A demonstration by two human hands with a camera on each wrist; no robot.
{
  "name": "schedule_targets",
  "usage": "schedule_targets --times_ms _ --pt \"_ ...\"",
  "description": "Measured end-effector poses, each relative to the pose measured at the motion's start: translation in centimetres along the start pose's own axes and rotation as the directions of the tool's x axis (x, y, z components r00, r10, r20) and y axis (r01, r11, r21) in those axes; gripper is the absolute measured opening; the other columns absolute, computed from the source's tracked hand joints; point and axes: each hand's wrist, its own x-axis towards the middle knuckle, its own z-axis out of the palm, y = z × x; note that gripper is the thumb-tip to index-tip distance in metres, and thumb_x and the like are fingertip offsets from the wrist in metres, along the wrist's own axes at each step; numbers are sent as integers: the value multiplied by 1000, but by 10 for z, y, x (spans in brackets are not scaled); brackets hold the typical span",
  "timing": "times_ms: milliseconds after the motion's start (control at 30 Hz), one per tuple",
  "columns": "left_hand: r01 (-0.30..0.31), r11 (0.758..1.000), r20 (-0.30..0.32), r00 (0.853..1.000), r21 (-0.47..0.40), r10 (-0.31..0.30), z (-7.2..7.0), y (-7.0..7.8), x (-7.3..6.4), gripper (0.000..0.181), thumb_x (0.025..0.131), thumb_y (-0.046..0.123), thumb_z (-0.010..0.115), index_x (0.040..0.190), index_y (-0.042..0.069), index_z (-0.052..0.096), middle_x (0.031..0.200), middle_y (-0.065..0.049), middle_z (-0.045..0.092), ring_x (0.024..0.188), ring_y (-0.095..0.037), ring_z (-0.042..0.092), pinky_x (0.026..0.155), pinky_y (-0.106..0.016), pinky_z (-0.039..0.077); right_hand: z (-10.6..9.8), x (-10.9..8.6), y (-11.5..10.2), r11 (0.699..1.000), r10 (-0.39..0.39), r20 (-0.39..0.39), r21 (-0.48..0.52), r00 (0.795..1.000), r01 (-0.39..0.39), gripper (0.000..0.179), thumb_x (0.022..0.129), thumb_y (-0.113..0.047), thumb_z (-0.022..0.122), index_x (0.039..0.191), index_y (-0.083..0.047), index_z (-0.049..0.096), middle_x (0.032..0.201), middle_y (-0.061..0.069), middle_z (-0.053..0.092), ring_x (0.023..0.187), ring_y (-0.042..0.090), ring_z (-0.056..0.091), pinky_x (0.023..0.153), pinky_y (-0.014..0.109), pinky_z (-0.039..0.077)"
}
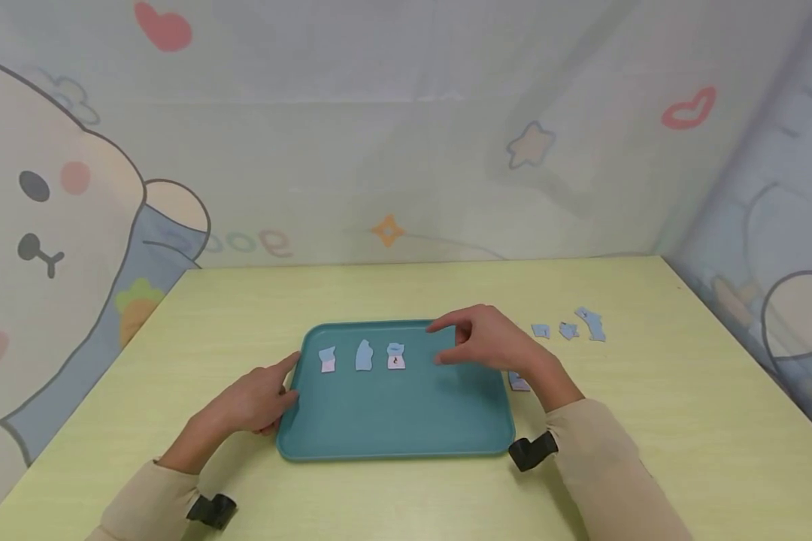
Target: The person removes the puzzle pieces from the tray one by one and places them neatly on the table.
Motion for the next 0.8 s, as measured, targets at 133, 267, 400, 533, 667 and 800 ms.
schedule_targets --times_ms 133,267,400,533,667,800 --pt "-2 1000 -3 1000 -2 2 0 0 0 68 104 9 50 164 -7 21 62 -7 60 47 -15 56 51 -28 41 9 9 -5 1000 -9 8 13 1000 9 46 89 -21 85 132 -7 74 70 -3 56 63 14 46 59 28 39" --pt "-5 1000 -5 1000 -4 5 1 0 0 68 104 9 50 164 -7 22 62 -7 60 47 -14 55 51 -27 41 17 16 -7 999 -12 16 36 1000 11 47 88 -20 85 132 -6 74 69 -3 56 62 14 45 59 28 39" --pt "-7 1000 -6 1000 -1 7 1 0 0 68 104 9 50 164 -7 22 61 -7 60 47 -14 55 51 -27 40 25 22 -8 997 -28 22 67 999 26 48 87 -19 86 132 -5 74 67 -2 59 60 13 48 59 29 42" --pt "-7 1000 -6 1000 0 7 1 -1 0 68 104 9 50 163 -8 22 62 -7 60 47 -14 55 50 -27 40 32 28 -7 997 -5 35 83 999 2 49 87 -18 86 133 -6 73 68 -2 63 59 13 53 58 30 46" --pt "-8 1000 -6 1000 -4 8 1 -1 1 68 104 8 50 163 -8 22 62 -7 59 46 -14 54 50 -27 40 37 31 -8 997 15 53 70 998 -19 49 88 -21 85 134 -9 73 70 -2 66 57 13 55 58 31 47" --pt "-7 1000 -5 1000 -5 7 2 -1 1 68 104 8 50 163 -8 22 63 -7 60 47 -14 55 50 -27 40 42 33 -7 998 18 55 54 998 -21 49 88 -24 85 134 -12 74 69 -2 67 55 13 55 58 32 48"
